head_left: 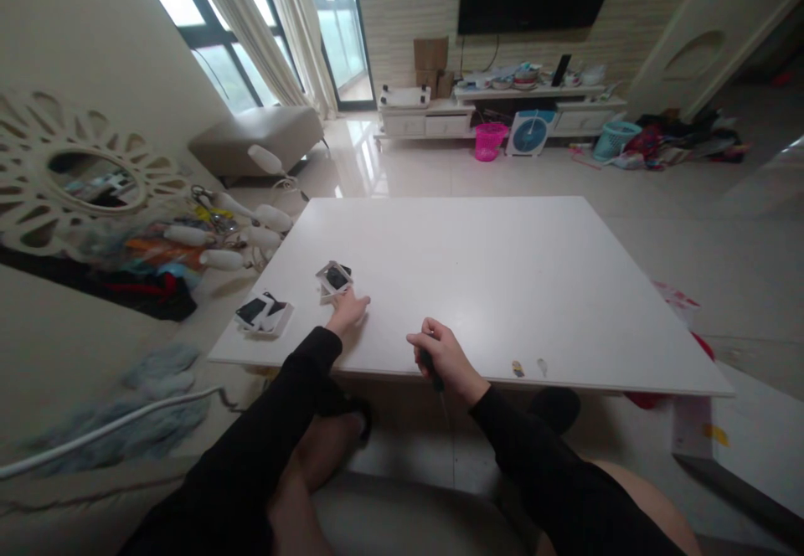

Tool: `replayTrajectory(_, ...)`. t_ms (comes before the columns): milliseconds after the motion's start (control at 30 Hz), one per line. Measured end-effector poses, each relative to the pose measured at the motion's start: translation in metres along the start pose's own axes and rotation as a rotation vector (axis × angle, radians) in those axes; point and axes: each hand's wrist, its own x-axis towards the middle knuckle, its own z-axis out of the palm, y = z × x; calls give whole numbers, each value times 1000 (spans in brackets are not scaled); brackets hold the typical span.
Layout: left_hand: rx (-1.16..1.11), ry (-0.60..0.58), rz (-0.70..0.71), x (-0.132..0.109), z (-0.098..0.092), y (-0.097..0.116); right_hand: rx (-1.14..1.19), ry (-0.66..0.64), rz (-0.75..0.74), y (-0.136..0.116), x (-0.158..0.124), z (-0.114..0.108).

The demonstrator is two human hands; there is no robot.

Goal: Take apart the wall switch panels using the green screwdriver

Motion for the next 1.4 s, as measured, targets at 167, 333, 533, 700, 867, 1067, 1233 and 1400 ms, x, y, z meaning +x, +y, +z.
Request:
replayTrajectory(167, 130, -137, 77, -38, 30, 21, 29, 44, -13, 0, 4, -6)
replayTrajectory(333, 324, -227, 263, -85, 41, 40, 29, 134, -26, 0, 9, -12)
replayTrajectory(533, 350, -443, 426, -127, 48, 51, -214, 286, -88, -7, 21, -32)
replayTrajectory(700, 277, -601, 596, -169, 50, 54, -901, 308, -212, -15, 21, -56)
replayTrajectory(867, 292, -673, 700, -191, 38, 58, -1352, 276, -60, -17, 21, -70)
replayTrajectory(1067, 359, -660, 828, -195, 36, 48, -1484, 252, 22, -12, 27, -71)
replayTrajectory(1233, 451, -725, 848, -205, 36, 45, -1510, 243, -5, -5, 33, -74)
replayTrajectory(1400, 522, -726, 880, -209, 34, 48, -1486, 233, -49, 2, 40, -82)
